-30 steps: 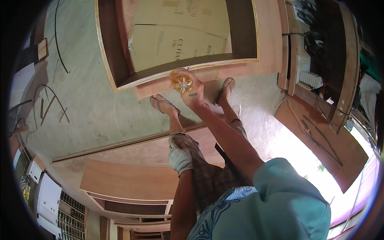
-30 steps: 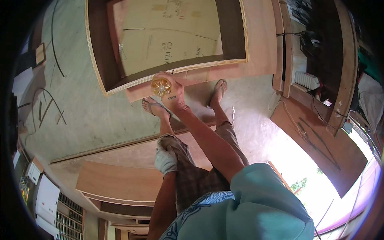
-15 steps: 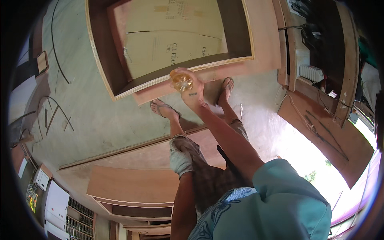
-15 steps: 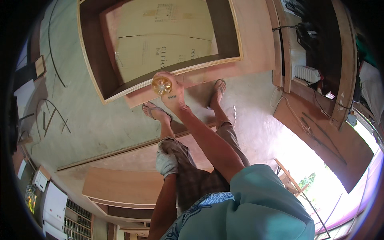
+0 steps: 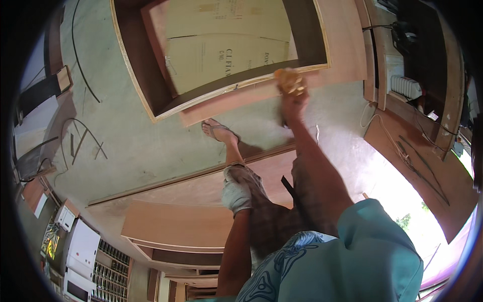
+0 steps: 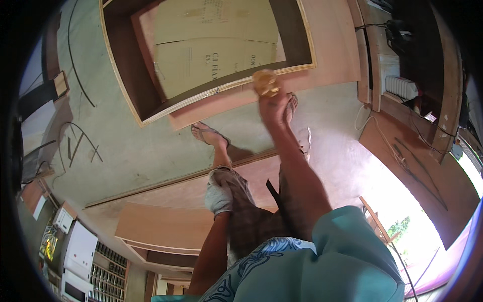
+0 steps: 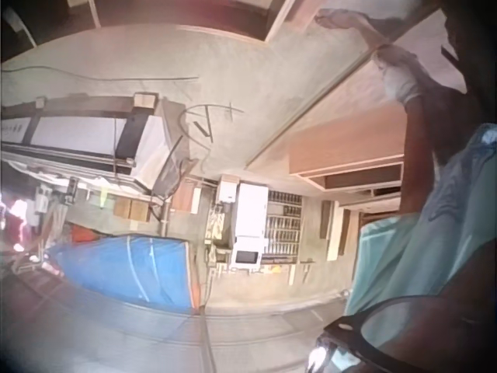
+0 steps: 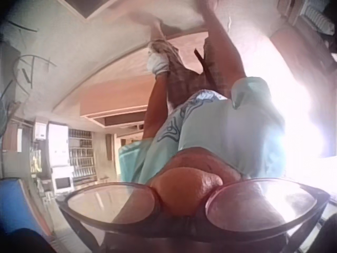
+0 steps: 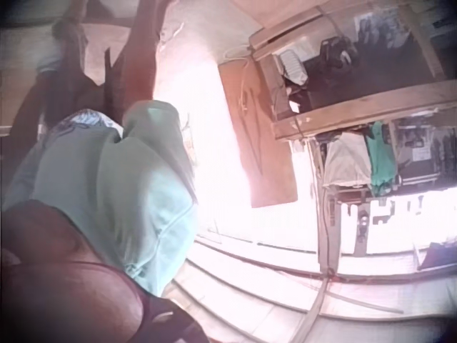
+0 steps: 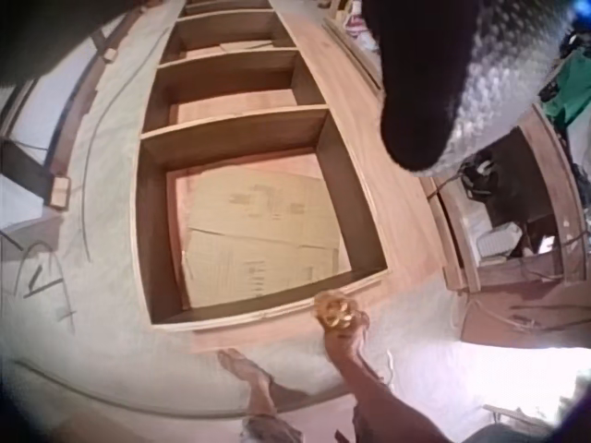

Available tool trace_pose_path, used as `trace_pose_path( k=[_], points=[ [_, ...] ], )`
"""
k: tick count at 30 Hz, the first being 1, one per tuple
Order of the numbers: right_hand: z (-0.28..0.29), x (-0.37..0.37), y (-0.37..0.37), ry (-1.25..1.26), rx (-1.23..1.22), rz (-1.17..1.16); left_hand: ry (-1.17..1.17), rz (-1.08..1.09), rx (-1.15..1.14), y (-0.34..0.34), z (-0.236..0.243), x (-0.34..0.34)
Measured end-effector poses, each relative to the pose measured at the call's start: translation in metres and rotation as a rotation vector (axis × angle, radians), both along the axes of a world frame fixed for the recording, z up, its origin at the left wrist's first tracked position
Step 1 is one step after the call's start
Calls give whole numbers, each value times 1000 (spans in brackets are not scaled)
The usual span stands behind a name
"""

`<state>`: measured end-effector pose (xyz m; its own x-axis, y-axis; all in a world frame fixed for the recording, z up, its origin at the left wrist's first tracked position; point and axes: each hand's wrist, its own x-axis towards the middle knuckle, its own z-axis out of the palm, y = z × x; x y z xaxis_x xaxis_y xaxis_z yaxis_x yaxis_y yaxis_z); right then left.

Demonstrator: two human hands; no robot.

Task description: The person pours a liquid from a plastic bottle onto the wooden edges of a cabinet and then wipes the surface by hand.

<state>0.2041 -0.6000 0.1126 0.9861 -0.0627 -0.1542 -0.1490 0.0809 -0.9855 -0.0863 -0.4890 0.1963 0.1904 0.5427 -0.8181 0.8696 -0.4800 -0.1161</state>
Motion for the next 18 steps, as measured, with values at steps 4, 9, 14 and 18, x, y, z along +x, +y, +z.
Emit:
trace_pose_path(
  k=[4,9,14,18],
  points=[
    [21,-62,114,-135,-255,173,-22,-14,15,2,0,-3],
    [12,-77,169,-215,-263,286,-82,69,-35,-1,8,6],
    [13,-44,82,-328,-336,209,-40,68,7,12,14,5],
    [0,0,-22,5,-89,-88,-35,61,-21,11,15,10]
  ],
)
